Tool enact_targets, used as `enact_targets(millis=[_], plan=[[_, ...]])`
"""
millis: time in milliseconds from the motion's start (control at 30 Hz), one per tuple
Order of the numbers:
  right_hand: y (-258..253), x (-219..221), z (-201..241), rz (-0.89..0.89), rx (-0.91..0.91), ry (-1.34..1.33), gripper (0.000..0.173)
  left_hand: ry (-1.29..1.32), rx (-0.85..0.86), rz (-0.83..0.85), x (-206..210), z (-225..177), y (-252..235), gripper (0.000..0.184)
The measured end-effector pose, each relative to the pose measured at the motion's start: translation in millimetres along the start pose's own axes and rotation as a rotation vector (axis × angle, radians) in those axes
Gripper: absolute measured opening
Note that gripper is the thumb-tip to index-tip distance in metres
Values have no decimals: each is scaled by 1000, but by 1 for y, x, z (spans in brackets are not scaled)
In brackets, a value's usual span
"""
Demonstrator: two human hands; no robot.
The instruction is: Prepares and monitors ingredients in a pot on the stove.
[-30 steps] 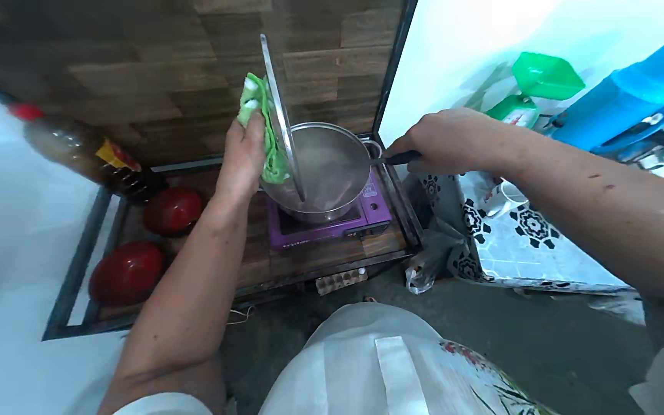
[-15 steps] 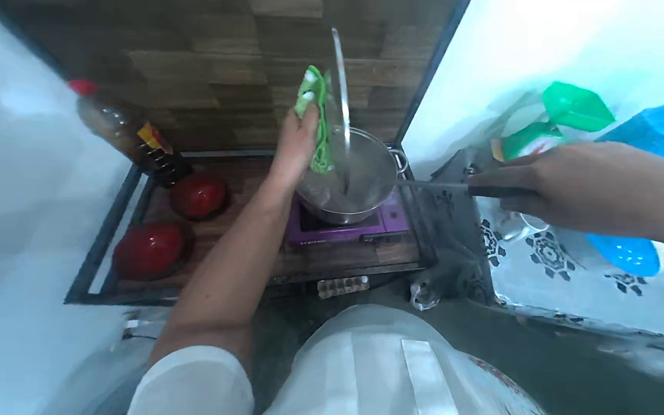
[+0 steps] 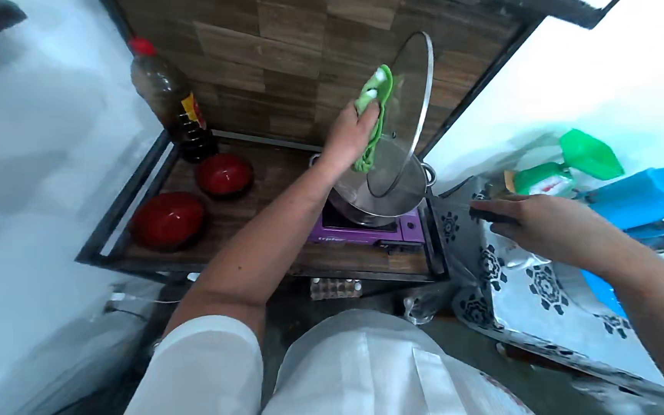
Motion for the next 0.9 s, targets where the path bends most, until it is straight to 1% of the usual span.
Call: enact_targets(millis=[133, 200, 333, 433, 500, 600, 667, 733, 900], plan=[[13, -6, -4, -52, 19, -72, 42, -66, 32, 9, -11, -2, -4, 46], [8, 6, 1, -51, 33, -136, 42, -140, 40, 21, -12, -5, -6, 46], [9, 22, 7, -86, 66, -243, 42, -379, 55, 23, -8, -17, -7, 48], [19, 33, 10, -127, 58, -424, 44, -473, 57, 9, -5, -23, -9, 49], [21, 44, 17, -108, 17, -556, 43, -480, 75, -13, -4, -26, -10, 49], [18, 60, 35, -12, -26, -693, 42, -470, 65, -41, -4, -33, -9, 50], [11, 65, 45, -10, -35, -671, 42, -467, 74, -57, -4, -38, -8, 52], [-1, 70, 49, -63, -29, -639, 42, -460, 93, -74, -4, -42, -6, 51], [-36, 77, 44, -141, 86, -598, 46, -424, 126, -110, -6, -46, -3, 49]])
Point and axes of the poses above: each hand's wrist, its own y-axis away from the middle knuckle, its own x-axis out of the palm, z = x × y, the point moved 10 cm from there along -y, towards the middle knuckle, and after that the axes turned 6 degrees about -x, right-handed, at the moved point
